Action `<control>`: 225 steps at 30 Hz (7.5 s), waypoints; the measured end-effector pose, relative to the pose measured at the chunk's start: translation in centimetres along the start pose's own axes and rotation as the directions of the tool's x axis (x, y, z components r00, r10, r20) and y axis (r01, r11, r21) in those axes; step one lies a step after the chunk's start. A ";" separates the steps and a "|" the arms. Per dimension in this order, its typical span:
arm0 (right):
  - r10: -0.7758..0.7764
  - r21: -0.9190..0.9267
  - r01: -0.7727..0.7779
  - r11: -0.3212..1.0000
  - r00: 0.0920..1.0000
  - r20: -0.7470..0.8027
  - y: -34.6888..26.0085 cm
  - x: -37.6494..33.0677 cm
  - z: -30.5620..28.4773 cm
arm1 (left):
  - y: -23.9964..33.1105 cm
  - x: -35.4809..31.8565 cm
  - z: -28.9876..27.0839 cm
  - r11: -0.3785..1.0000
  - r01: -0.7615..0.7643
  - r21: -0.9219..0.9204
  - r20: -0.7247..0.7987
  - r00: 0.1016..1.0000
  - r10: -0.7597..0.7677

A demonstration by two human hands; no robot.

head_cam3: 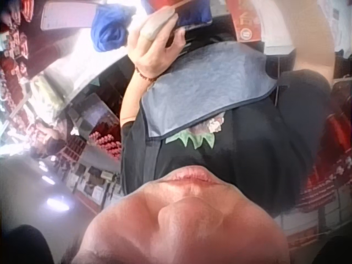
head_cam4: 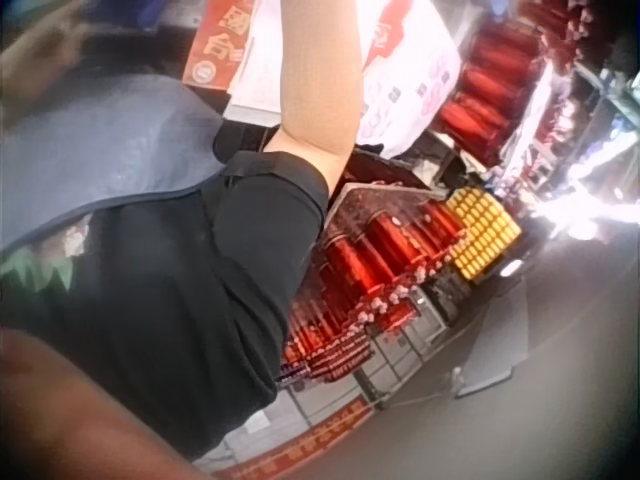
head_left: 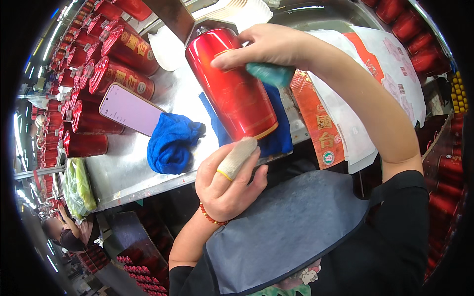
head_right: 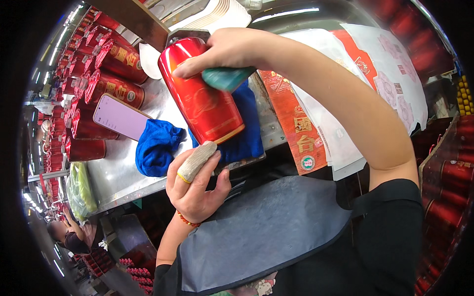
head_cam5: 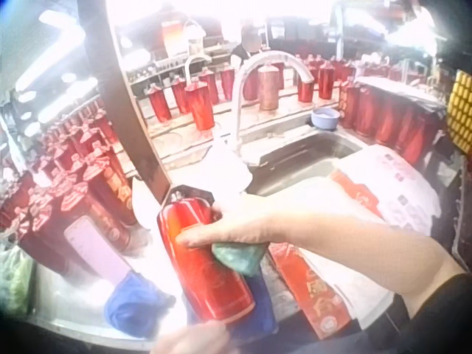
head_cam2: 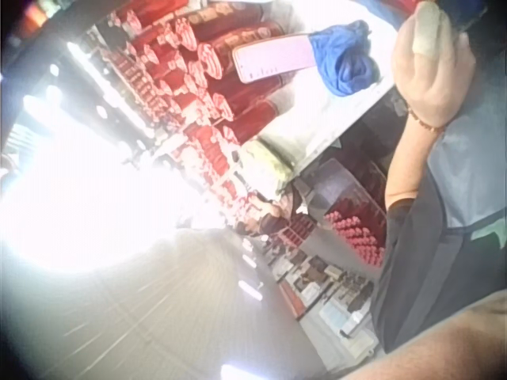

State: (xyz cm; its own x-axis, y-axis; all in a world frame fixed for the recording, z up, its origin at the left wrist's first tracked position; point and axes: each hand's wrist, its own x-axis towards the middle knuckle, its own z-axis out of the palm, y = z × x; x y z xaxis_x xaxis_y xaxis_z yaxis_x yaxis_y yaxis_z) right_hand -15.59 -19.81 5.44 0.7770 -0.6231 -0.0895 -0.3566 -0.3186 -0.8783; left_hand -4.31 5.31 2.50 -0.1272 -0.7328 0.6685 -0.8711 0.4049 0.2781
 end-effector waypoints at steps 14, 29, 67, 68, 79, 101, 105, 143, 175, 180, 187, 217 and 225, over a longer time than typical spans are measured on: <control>-0.118 0.252 0.104 0.962 0.992 0.041 3.0 0.3 0.5 | 0.2 0.2 -0.3 1.000 0.014 0.017 0.017 1.000 -0.014; 0.016 0.252 -0.062 0.966 0.984 0.180 2.7 1.1 -0.5 | 0.6 0.9 -0.6 1.000 0.005 0.024 0.048 0.999 -0.006; 0.028 0.275 -0.061 0.959 0.992 0.123 0.1 -1.1 0.4 | -0.2 1.1 2.4 0.186 0.602 -0.777 0.336 0.646 -0.686; 0.026 0.277 -0.059 0.959 0.992 0.122 0.1 -1.0 0.5 | -0.1 1.2 2.5 0.216 0.605 -0.767 0.320 0.651 -0.688; 0.077 0.341 -0.159 0.926 0.967 0.241 2.9 -0.1 -1.9 | -1.0 -1.3 2.1 0.672 0.530 -0.518 0.098 0.817 -0.569; 0.099 0.424 -0.170 0.890 0.978 0.185 3.2 0.6 -0.1 | -1.1 -1.6 1.3 0.992 0.036 -0.118 -0.126 0.991 -0.051; 0.025 0.224 -0.070 0.972 0.980 0.196 -0.5 -0.2 -0.7 | -1.1 -0.7 0.8 0.998 -0.026 -0.051 -0.081 0.996 0.022; 0.161 0.251 -0.191 0.949 0.978 0.135 -0.2 -0.2 -1.0 | 0.3 0.9 4.1 0.995 -0.094 -0.029 -0.058 0.994 0.092; 0.207 0.488 -0.270 0.830 0.962 0.181 2.8 0.0 -0.4 | -0.5 1.8 2.1 0.987 0.057 -0.151 -0.007 0.998 -0.058; 0.091 0.576 -0.173 0.799 0.981 0.169 4.8 0.8 0.1 | 0.0 -1.4 1.6 0.992 0.092 -0.087 -0.146 0.984 -0.104; 0.045 0.446 -0.113 0.888 0.986 0.161 3.9 1.1 0.3 | -0.3 -2.2 1.8 0.992 0.079 -0.099 -0.172 0.981 -0.095; 0.035 0.515 -0.148 0.844 0.974 0.222 3.8 0.4 0.5 | -0.5 -2.6 2.3 0.996 0.083 -0.042 -0.149 0.985 -0.089; 0.082 0.115 -0.094 0.989 0.991 0.106 -1.6 -0.2 0.5 | -1.5 0.2 1.7 0.980 -0.194 0.042 -0.037 0.980 0.196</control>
State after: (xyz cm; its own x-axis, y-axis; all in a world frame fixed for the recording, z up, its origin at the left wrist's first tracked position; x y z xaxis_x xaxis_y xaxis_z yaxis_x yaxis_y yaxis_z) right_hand -14.90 -18.81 6.57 0.7959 -0.5679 -0.2100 -0.3659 -0.1749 -0.9141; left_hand -3.83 3.65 1.00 -0.2773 -0.6184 0.7353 -0.8488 0.5163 0.1141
